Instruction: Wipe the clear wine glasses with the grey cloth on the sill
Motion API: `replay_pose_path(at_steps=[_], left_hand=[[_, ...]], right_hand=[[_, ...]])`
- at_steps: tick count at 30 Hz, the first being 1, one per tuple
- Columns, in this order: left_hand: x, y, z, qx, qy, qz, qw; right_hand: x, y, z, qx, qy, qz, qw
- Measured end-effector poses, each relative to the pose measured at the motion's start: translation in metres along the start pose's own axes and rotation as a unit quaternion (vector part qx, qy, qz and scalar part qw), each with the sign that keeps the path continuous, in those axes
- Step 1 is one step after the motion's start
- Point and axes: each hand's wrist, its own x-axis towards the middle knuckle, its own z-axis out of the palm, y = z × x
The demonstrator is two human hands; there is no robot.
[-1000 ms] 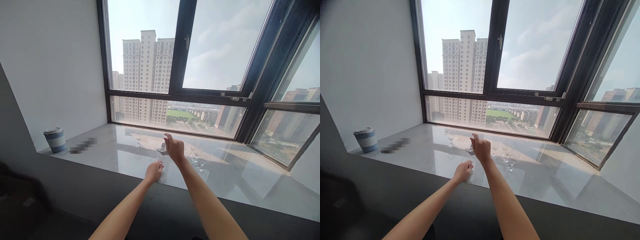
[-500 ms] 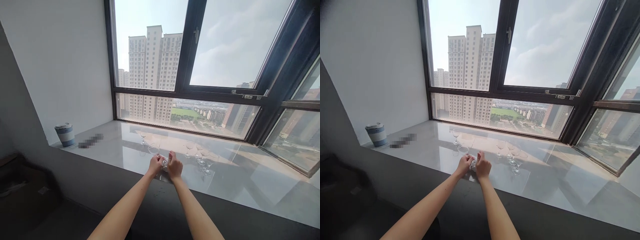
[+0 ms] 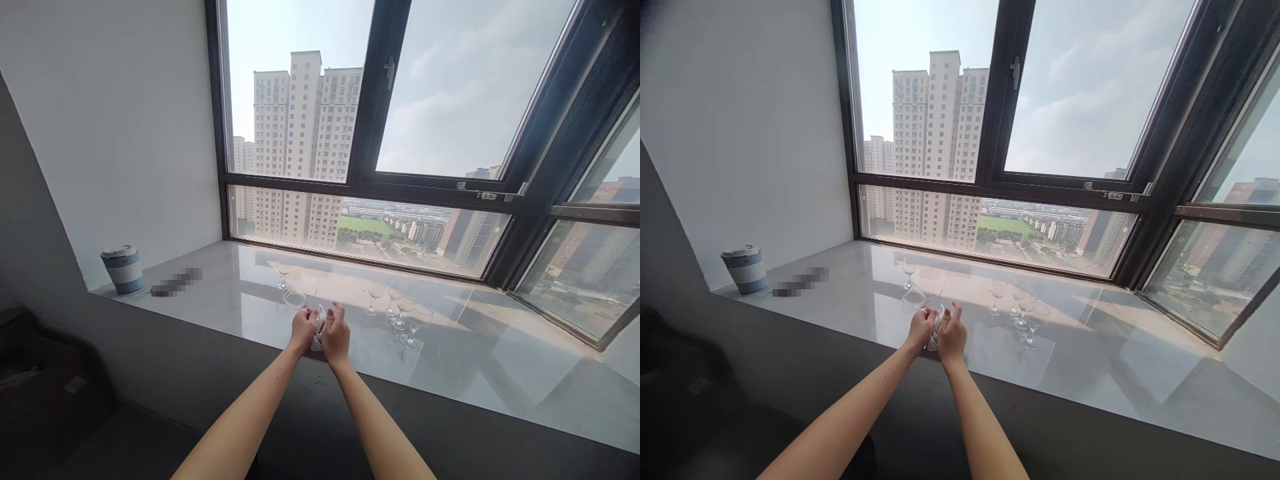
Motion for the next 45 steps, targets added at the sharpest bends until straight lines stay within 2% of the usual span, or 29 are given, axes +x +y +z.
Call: replay_pose_path(at_steps=[5,9,15,18,21,24,27,30,35,41,43,45], left_hand=[[0.0,-0.002,0.0,0.035,-0.002,0.012,0.999],[-0.001,-0.002,-0.001,0.017,0.01,0.009,1.0],[-0.003,0.001,-0.002,0.03,-0.001,0.021,0.999],[-0.003,0.003,-0.001,0.051,-0.008,0.026,0.998],[-0.003,0.004,0.0,0.074,-0.009,0.034,0.997],[-0.004,0.005,0.0,0.092,-0.01,0.042,0.995],[-0.005,0.005,-0.001,0.105,-0.013,0.049,0.993],[-0.004,0.004,0.0,0.115,-0.019,0.051,0.992],[-0.002,0.001,0.0,0.121,-0.03,0.039,0.991],[-0.003,0.002,0.0,0.128,-0.034,0.054,0.99],[-0.003,0.001,0.001,0.138,-0.038,0.058,0.988],[-0.002,0.0,0.003,0.154,-0.044,0.067,0.985]], right_hand=[[0.002,0.006,-0.014,-0.04,-0.004,-0.054,0.998],[0.005,0.02,-0.036,-0.114,-0.025,-0.122,0.986],[0.012,0.057,-0.081,-0.246,-0.087,-0.13,0.956],[0.009,0.063,-0.095,-0.276,-0.103,-0.139,0.945],[0.0,0.056,-0.097,-0.256,-0.09,-0.192,0.943],[-0.009,0.046,-0.086,-0.221,-0.109,-0.224,0.943],[-0.013,0.044,-0.073,-0.201,-0.16,-0.204,0.945],[-0.014,0.053,-0.068,-0.207,-0.196,-0.169,0.943],[-0.022,0.089,-0.092,-0.222,-0.156,-0.168,0.948],[-0.038,0.167,-0.151,-0.261,-0.048,-0.174,0.948],[-0.037,0.195,-0.17,-0.275,-0.007,-0.136,0.952],[-0.031,0.218,-0.188,-0.274,0.02,-0.055,0.96]])
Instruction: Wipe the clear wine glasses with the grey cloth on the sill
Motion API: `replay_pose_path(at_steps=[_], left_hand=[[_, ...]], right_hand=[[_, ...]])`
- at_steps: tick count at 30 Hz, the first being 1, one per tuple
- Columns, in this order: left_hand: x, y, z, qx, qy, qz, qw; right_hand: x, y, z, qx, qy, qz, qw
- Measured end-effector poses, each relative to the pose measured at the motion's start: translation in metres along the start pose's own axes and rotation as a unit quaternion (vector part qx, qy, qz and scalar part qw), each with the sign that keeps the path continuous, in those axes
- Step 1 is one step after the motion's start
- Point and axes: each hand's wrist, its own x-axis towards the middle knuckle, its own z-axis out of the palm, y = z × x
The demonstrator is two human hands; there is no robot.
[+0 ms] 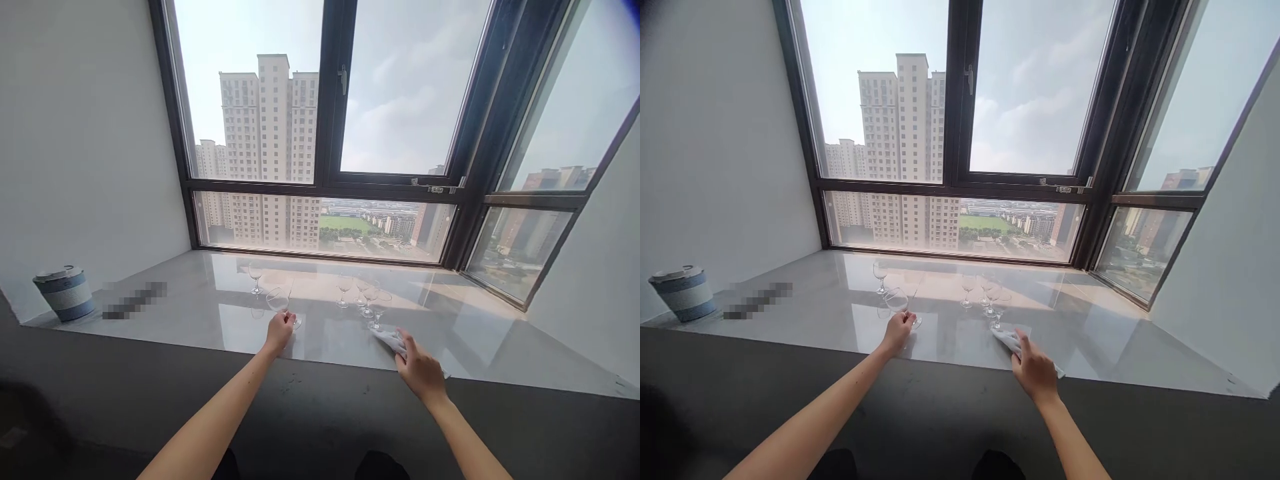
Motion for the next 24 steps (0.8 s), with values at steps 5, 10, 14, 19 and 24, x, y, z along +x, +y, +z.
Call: replay_pose_path(at_steps=[5,10,14,19,24], left_hand=[[0.014,0.001,0.005,0.073,-0.069,-0.002,0.995],[0.037,0.02,0.013,0.109,-0.138,0.04,0.984],[0.042,0.042,0.037,0.096,-0.178,0.073,0.977],[0.043,0.065,0.078,0.079,-0.217,0.095,0.968],[0.05,0.084,0.108,0.082,-0.233,0.076,0.966]], right_hand=[[0.025,0.028,-0.006,0.061,0.004,0.191,0.98],[0.031,0.02,-0.005,0.024,-0.005,0.201,0.979],[0.026,0.016,-0.006,0.021,0.004,0.193,0.981],[0.027,0.014,-0.01,0.014,-0.008,0.202,0.979],[0.027,0.014,-0.013,0.019,-0.01,0.184,0.983]])
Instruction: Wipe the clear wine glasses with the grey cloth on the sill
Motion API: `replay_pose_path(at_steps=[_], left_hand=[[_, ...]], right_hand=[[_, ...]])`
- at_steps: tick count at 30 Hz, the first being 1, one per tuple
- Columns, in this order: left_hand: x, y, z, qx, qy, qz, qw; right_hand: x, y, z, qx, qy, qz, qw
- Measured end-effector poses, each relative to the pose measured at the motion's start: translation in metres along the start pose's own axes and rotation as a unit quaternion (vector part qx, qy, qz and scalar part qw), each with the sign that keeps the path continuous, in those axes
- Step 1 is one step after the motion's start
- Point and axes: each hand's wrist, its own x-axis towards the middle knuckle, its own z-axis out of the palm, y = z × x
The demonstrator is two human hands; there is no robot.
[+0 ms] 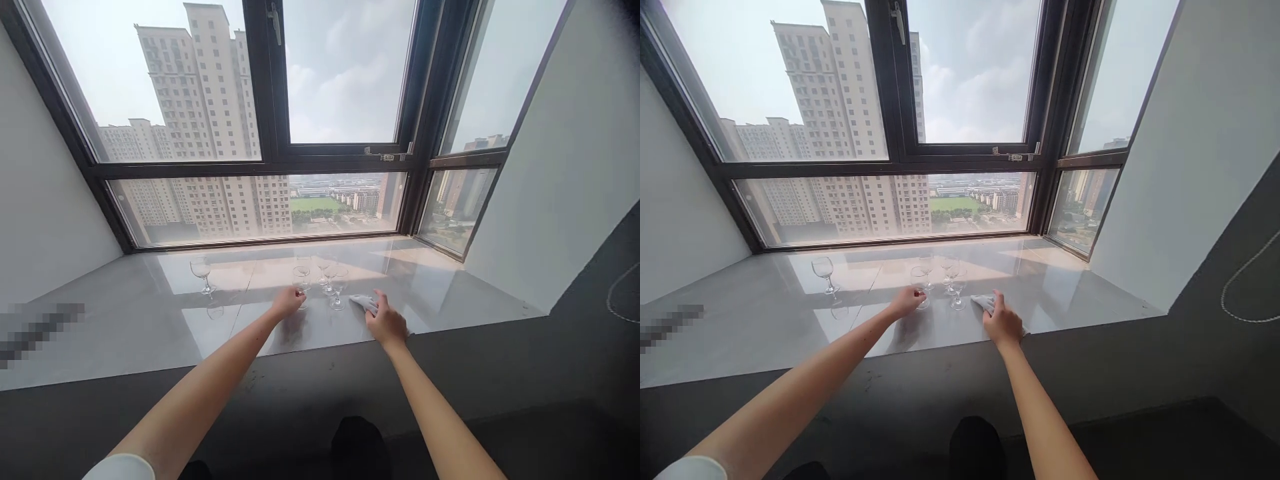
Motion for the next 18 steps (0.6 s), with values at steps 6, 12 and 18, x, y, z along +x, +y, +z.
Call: replay_pose_path(at_steps=[6,12,18], left_hand=[[0.015,0.011,0.011,0.018,0.0,-0.036,0.999],[0.027,0.008,0.017,0.036,0.018,-0.047,0.998],[0.037,0.0,0.019,0.086,0.042,-0.036,0.995]], right_hand=[[0.001,0.001,-0.001,0.002,0.005,0.001,1.0],[0.001,0.003,0.001,0.003,0.024,-0.006,1.0],[0.001,0.004,0.003,0.009,0.033,-0.006,0.999]])
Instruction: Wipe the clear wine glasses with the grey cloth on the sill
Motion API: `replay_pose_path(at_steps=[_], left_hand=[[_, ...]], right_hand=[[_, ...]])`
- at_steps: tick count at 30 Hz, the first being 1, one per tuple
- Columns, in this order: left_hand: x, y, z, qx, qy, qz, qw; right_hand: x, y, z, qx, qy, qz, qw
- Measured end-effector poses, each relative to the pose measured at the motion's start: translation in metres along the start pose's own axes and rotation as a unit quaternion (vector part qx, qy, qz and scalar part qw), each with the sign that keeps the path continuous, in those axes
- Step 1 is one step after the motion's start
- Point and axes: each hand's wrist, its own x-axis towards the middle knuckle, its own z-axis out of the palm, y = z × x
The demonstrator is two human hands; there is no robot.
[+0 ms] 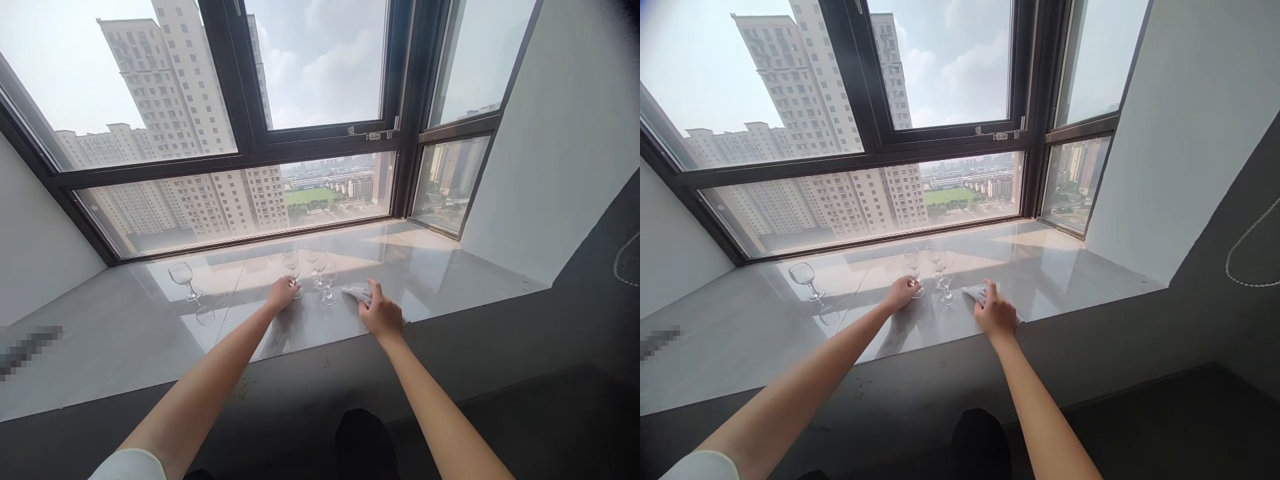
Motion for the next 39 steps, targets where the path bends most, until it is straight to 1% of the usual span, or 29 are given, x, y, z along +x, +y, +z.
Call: replay_pose_path(at_steps=[3,8,13,17,20,22,24,26,28,30,33,35,36,39], left_hand=[[0.002,-0.003,0.001,0.033,-0.008,-0.004,0.999],[-0.001,-0.005,0.0,0.078,-0.018,-0.005,0.997],[0.001,-0.005,0.0,0.062,-0.026,-0.003,0.998],[0.002,-0.004,-0.001,0.06,-0.037,-0.01,0.997],[-0.003,-0.006,-0.009,0.044,-0.04,-0.001,0.998],[-0.011,-0.012,-0.022,0.053,-0.037,0.019,0.998],[-0.02,-0.024,-0.041,0.097,-0.028,0.046,0.994],[-0.031,-0.044,-0.064,0.158,-0.007,0.066,0.985],[-0.04,-0.069,-0.089,0.206,0.028,0.055,0.977],[-0.048,-0.099,-0.114,0.235,0.07,0.003,0.969],[-0.053,-0.144,-0.147,0.245,0.119,-0.12,0.955],[-0.052,-0.171,-0.165,0.232,0.128,-0.202,0.943],[-0.051,-0.182,-0.172,0.222,0.13,-0.232,0.938],[-0.043,-0.206,-0.186,0.188,0.131,-0.286,0.931]], right_hand=[[0.0,0.001,0.001,0.004,0.011,0.002,1.0],[0.0,0.001,0.002,0.0,0.009,0.002,1.0],[-0.001,0.001,0.0,0.0,0.006,-0.009,1.0],[-0.001,0.001,0.001,-0.002,0.01,-0.004,1.0],[0.0,0.002,0.001,-0.002,0.014,0.001,1.0],[0.0,0.003,0.002,-0.003,0.019,0.004,1.0],[0.0,0.003,0.003,-0.004,0.023,0.004,1.0],[0.0,0.004,0.004,-0.004,0.027,0.005,1.0],[0.0,0.005,0.005,-0.004,0.031,0.008,0.999],[0.0,0.005,0.006,-0.007,0.035,0.012,0.999],[0.0,0.005,0.007,-0.015,0.032,0.019,0.999],[0.0,0.006,0.009,-0.017,0.031,0.025,0.999],[0.0,0.006,0.009,-0.017,0.032,0.027,0.999],[0.0,0.008,0.01,-0.019,0.031,0.027,0.999]])
